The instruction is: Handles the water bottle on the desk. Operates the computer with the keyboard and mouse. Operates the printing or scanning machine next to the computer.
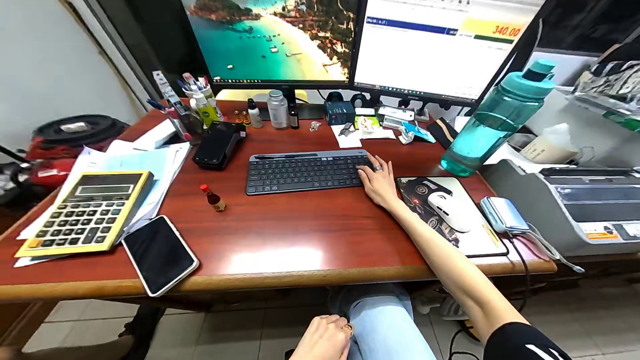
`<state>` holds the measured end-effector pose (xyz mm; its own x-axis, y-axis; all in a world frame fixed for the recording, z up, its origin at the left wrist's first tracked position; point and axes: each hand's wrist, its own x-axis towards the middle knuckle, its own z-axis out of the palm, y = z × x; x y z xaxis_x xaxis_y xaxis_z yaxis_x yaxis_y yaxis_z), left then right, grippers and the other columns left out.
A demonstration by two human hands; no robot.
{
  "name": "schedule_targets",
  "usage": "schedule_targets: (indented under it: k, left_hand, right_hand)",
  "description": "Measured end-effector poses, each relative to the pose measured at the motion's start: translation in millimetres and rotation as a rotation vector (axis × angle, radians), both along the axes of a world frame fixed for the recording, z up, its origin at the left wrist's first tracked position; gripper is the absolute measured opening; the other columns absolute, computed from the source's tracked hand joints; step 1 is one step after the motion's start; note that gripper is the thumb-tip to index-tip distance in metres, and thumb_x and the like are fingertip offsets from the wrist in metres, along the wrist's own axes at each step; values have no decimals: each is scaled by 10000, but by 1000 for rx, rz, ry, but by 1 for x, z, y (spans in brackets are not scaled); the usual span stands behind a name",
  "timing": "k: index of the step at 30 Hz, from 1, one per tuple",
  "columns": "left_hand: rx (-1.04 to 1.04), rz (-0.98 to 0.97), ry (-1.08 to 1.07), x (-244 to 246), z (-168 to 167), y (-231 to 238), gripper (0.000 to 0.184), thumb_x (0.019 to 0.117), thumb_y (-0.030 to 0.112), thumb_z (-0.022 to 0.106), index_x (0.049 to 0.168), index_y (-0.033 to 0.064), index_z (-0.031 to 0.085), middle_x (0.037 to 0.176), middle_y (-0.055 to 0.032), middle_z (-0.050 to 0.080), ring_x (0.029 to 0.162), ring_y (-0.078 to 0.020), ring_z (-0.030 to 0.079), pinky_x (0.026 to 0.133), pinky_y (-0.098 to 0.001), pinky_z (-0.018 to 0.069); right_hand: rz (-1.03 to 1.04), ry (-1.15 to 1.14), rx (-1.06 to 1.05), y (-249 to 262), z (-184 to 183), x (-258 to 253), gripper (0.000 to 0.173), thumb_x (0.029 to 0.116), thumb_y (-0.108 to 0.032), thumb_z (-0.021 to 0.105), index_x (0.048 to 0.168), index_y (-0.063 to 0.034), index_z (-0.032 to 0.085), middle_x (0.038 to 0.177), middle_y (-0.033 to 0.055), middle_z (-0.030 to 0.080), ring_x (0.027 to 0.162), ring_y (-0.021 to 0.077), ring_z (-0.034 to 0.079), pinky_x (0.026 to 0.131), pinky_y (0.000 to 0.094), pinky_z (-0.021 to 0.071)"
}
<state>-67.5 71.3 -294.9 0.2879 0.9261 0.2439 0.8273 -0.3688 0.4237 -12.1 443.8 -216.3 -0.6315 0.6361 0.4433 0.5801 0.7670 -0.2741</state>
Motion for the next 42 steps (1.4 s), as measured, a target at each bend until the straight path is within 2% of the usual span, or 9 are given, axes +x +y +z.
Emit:
schedule_targets:
  k: [3,4,7,10,13,17,22,25,42]
  left_hand:
    - [1,1,6,0,2,0,130,839,79,635,756,5,703,722,-126,688,696,-274,727,589,-419,581]
    - [-8,0,7,1,3,1,133,844,73,630,764,-1,706,729,-131,692,703,-280,728,592,-424,579]
    - [-24,-13,14,4,4,1,148,855,70,615,769,-8,707,743,-139,698,717,-289,731,607,-435,582]
    - [-23,-3,10,2,5,-2,148,856,71,615,771,-7,707,740,-138,697,715,-289,731,607,-440,582]
    - [-1,7,19,2,3,-1,147,849,76,613,759,4,705,725,-124,690,695,-272,726,589,-426,578]
    - [-19,-6,29,5,3,0,146,853,79,619,763,6,707,734,-121,696,712,-274,731,598,-427,580]
    - [-11,-8,37,7,2,0,146,850,81,625,756,7,708,728,-117,696,705,-265,729,599,-416,581]
    - [-26,-3,45,6,3,0,148,854,83,620,766,7,712,736,-117,699,714,-267,732,606,-419,583]
    - [-6,6,45,3,1,0,158,853,88,614,747,8,700,719,-117,688,699,-266,728,586,-424,579]
  right_hand:
    - [82,76,114,-29,4,11,400,1089,-283,429,1166,-56,750,1481,153,570,1437,397,450,1207,653,242]
    - [110,65,142,-35,2,14,390,1077,-284,451,1123,-68,772,1463,133,593,1422,384,474,1206,647,259]
    - [135,25,129,-38,1,24,394,1079,-327,452,1213,-126,764,1506,120,557,1443,383,450,1208,659,235]
    - [68,70,82,-42,12,46,387,1081,-310,462,1284,-75,693,1487,179,550,1405,386,491,1193,637,288]
    - [1,46,126,-45,23,90,352,1041,-250,550,1281,-24,675,1444,227,570,1374,412,516,1183,633,308]
    - [-98,-2,247,-39,24,159,355,1020,-311,570,1270,-104,712,1439,211,586,1367,473,500,1133,711,308]
    - [-189,-2,152,-32,10,209,392,1033,-358,564,1301,-103,692,1404,233,600,1301,468,560,1024,633,478]
    - [-177,-5,107,-31,6,211,388,1043,-362,566,1338,-133,673,1372,229,622,1224,467,613,946,633,517]
    - [-96,-1,137,-29,3,210,372,1025,-340,588,1302,-121,705,1344,228,643,1210,445,629,975,597,513]
